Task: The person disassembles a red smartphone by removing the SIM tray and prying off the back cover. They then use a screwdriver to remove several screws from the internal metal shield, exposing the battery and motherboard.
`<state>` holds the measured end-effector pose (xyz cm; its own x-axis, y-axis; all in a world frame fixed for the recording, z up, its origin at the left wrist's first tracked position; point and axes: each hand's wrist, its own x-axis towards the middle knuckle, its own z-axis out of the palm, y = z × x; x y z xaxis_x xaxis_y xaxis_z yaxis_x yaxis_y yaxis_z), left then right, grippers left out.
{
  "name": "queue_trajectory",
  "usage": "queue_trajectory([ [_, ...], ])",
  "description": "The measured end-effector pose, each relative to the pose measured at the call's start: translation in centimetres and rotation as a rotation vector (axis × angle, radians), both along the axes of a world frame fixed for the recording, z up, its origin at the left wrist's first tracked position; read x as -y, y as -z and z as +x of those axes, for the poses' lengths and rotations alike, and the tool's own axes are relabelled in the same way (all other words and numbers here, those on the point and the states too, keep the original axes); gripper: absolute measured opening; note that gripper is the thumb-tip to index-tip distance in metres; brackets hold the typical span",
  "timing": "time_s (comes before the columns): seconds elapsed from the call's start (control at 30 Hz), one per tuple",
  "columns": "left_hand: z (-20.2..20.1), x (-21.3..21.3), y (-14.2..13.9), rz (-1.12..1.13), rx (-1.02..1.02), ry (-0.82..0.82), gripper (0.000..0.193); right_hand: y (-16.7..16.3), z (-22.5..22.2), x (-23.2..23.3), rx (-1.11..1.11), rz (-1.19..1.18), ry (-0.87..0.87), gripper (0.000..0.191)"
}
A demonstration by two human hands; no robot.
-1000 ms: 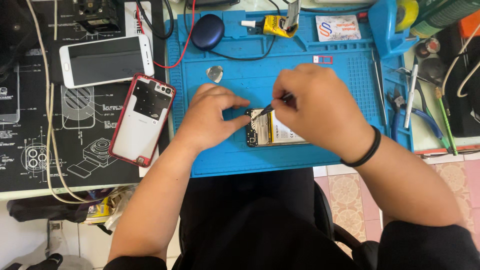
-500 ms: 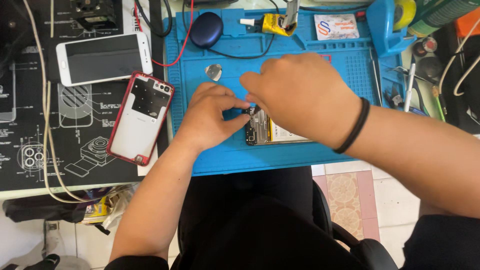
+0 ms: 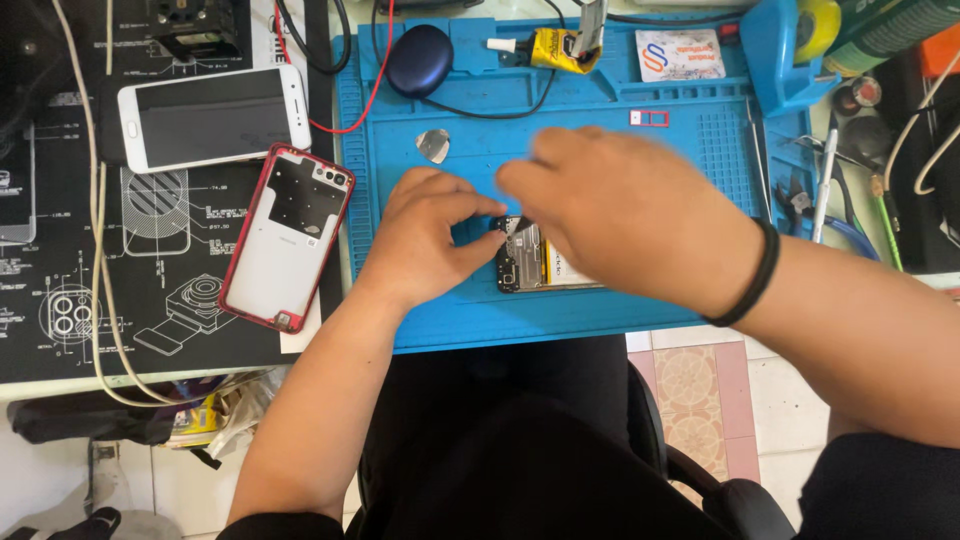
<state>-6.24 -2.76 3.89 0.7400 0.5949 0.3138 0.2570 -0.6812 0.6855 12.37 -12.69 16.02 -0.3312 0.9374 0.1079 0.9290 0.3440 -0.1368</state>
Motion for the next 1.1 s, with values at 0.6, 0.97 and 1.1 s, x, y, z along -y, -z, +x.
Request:
queue_trajectory([
  [0.6, 0.5, 0.0, 0.1, -0.067, 0.052, -0.048, 0.013, 5.0, 4.7, 2.5, -1.080, -0.181, 0.518, 0.019],
  [0.97, 2.5, -0.3, 0.1, 0.010, 0.009, -0.284, 0.011, 4.1, 2.8, 2.9, -0.624, 0.086, 0.356, 0.014],
  [1.1, 0.8, -0.7, -0.3, -0.062, -0.034, -0.119, 0.012, 3.4, 1.9, 2.8, -0.604, 0.070, 0.339, 0.013],
])
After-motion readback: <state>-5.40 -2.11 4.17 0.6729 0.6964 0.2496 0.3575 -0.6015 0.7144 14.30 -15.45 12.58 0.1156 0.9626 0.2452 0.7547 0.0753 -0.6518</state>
